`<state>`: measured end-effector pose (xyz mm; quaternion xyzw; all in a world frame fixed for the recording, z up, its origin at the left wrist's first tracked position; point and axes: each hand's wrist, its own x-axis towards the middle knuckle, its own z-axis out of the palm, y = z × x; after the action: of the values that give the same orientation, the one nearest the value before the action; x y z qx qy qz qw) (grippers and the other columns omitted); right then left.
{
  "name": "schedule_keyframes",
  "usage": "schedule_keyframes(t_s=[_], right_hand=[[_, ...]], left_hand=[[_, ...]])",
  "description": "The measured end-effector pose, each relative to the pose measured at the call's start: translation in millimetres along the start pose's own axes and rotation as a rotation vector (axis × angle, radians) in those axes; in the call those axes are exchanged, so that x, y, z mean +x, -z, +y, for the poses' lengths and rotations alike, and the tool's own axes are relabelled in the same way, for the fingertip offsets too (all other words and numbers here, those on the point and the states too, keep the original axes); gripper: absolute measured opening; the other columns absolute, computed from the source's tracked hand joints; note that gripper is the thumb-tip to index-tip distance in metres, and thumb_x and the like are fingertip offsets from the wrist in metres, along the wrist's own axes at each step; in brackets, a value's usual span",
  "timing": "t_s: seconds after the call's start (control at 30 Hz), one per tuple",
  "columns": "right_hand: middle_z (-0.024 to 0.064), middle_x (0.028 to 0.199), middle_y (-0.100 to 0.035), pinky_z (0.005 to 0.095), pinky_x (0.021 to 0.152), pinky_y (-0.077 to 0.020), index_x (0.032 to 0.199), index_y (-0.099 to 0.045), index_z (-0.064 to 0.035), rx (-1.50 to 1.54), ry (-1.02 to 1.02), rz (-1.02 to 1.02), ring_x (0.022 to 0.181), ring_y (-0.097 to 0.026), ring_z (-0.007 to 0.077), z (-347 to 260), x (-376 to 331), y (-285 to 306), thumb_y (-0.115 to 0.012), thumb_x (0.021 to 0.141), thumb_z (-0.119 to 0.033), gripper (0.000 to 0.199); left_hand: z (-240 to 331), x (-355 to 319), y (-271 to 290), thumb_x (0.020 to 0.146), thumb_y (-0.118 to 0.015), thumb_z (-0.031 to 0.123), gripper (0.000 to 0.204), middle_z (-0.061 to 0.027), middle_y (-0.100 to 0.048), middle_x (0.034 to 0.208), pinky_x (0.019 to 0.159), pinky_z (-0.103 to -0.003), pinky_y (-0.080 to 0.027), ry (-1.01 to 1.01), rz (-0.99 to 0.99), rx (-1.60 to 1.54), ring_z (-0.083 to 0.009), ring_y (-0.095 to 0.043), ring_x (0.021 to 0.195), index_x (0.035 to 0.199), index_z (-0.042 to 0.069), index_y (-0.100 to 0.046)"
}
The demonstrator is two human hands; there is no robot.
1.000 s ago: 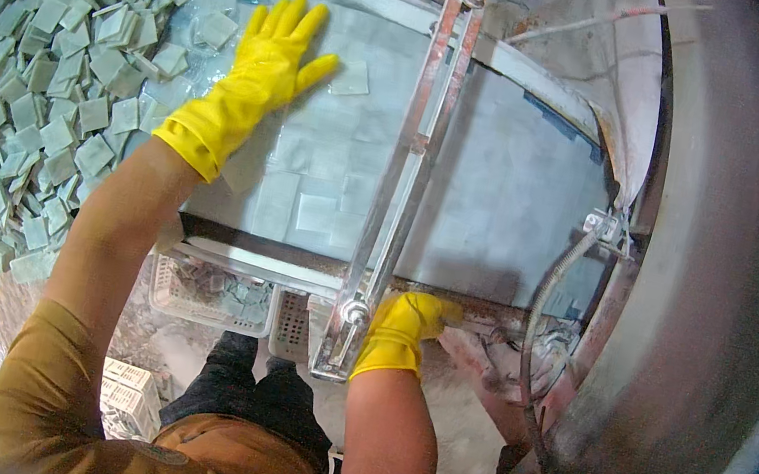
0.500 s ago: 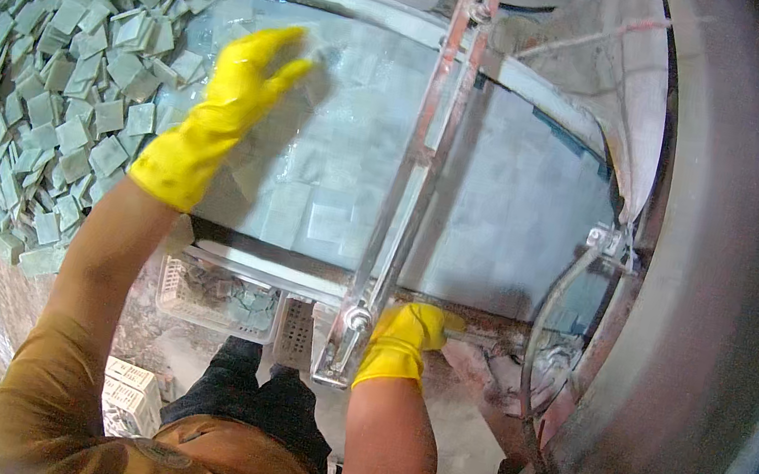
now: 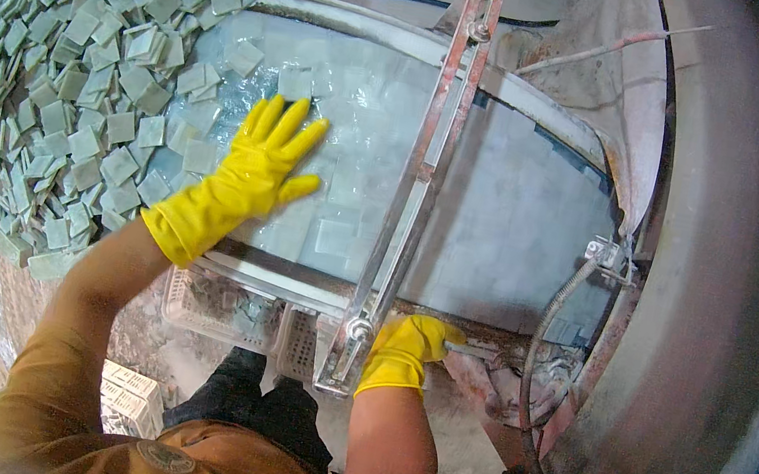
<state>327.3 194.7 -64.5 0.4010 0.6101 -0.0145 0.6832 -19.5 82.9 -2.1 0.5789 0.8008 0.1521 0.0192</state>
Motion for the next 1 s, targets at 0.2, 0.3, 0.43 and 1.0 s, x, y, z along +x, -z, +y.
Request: schedule_keyframes(t_s=[0.2, 0.3, 0.43, 1.0], right_hand=[[0.0097, 0.164, -0.056, 0.0518, 0.124, -0.0437, 0.174, -0.03, -0.0148, 0.063, -0.062, -0.061, 0.15, -0.054, 0.0247, -19.0, -12.0, 18.6, -0.04, 0.114, -0.051, 0.07], [0.0099, 0.16, -0.06, 0.0489, 0.123, -0.0446, 0.173, -0.034, -0.0154, -0.067, -0.072, -0.003, 0.149, -0.056, 0.0229, 0.0, -63.7, 44.5, -0.044, 0.113, -0.052, 0.07], [0.0088, 0.154, -0.065, 0.0468, 0.119, -0.0472, 0.166, -0.047, -0.0158, 0.221, -0.278, 0.128, 0.142, -0.061, 0.0227, -23.9, 31.0, -17.4, -0.047, 0.112, -0.054, 0.067], [0.0126, 0.153, -0.066, 0.0787, 0.109, -0.04, 0.155, -0.063, -0.0115, -0.009, -0.044, 0.123, 0.143, -0.059, 0.0408, -4.3, 46.5, -32.9, -0.048, 0.113, -0.045, 0.056]], left_hand=[[-46.2, -14.6, 12.9, 0.094, -0.077, 0.041, 0.079, -0.0252, -0.045, 0.167, 0.128, -0.063, -0.027, -0.116, -0.073, -0.013, -0.0509, -0.042, 0.152, 0.163, 0.016, -0.05], [-53.0, -5.5, 22.1, 0.09, -0.083, 0.038, 0.083, -0.0271, -0.044, 0.166, 0.127, -0.064, -0.029, -0.068, 0.004, -0.014, -0.0519, -0.042, 0.151, 0.163, 0.016, -0.05], [-90.2, 44.3, -6.5, 0.096, -0.074, 0.056, 0.086, -0.0275, -0.041, 0.168, 0.128, -0.066, -0.024, 0.26, 0.237, 0.215, -0.0517, -0.04, 0.152, 0.167, 0.016, -0.044], [-45.2, -7.7, -4.7, 0.1, -0.072, 0.05, 0.081, -0.0292, -0.045, 0.166, 0.129, -0.062, -0.024, 0.203, 0.05, 0.13, -0.0503, -0.04, 0.154, 0.165, 0.009, -0.046]])
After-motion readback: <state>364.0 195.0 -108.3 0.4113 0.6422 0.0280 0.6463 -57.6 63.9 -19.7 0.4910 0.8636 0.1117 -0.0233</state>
